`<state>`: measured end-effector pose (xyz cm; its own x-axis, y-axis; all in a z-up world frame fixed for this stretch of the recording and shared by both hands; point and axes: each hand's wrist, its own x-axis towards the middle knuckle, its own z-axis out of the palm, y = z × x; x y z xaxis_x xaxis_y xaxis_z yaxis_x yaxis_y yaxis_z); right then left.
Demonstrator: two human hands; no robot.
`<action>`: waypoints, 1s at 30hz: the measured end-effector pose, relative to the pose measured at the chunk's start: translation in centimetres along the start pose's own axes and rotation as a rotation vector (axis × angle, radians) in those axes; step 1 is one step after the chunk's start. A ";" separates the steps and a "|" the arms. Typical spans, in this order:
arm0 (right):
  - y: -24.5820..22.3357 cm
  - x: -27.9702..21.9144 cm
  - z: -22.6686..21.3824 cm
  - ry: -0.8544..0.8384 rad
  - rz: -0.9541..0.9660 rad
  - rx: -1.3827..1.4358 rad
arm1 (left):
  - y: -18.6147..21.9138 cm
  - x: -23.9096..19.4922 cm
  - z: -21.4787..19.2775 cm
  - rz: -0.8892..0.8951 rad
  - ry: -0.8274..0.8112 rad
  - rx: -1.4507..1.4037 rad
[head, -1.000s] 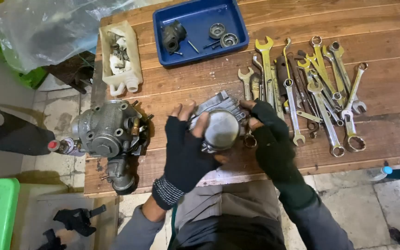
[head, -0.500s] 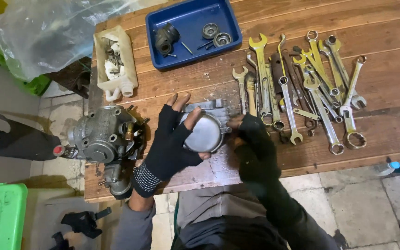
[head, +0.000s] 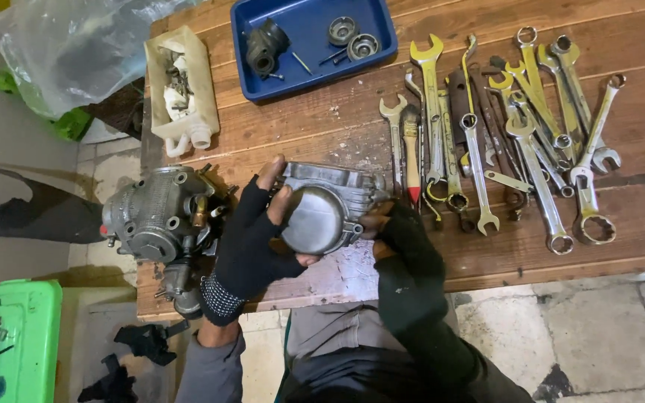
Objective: Tightening bolts and assembling components of a motorcycle throttle body on a workbench.
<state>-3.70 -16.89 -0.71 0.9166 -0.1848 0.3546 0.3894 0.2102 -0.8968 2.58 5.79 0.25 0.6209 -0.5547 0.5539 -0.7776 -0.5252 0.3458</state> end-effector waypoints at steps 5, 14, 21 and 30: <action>1.4 -1.0 -0.3 0.113 0.137 0.183 | 2.7 1.4 0.2 -0.014 -0.004 0.082; 1.1 -1.5 -0.7 0.149 0.244 0.111 | 5.1 2.8 1.2 -0.127 0.022 0.228; 2.5 -1.9 -0.9 0.118 0.129 0.233 | 5.0 2.6 2.1 -0.084 0.153 0.241; 1.0 -0.8 -1.1 0.076 0.212 0.094 | 5.0 2.1 2.8 -0.064 0.232 0.219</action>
<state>-4.13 -17.58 -2.20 0.9706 -0.1979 0.1370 0.1989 0.3393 -0.9194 0.28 0.17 0.98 0.6092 -0.3673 0.7028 -0.6823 -0.6945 0.2285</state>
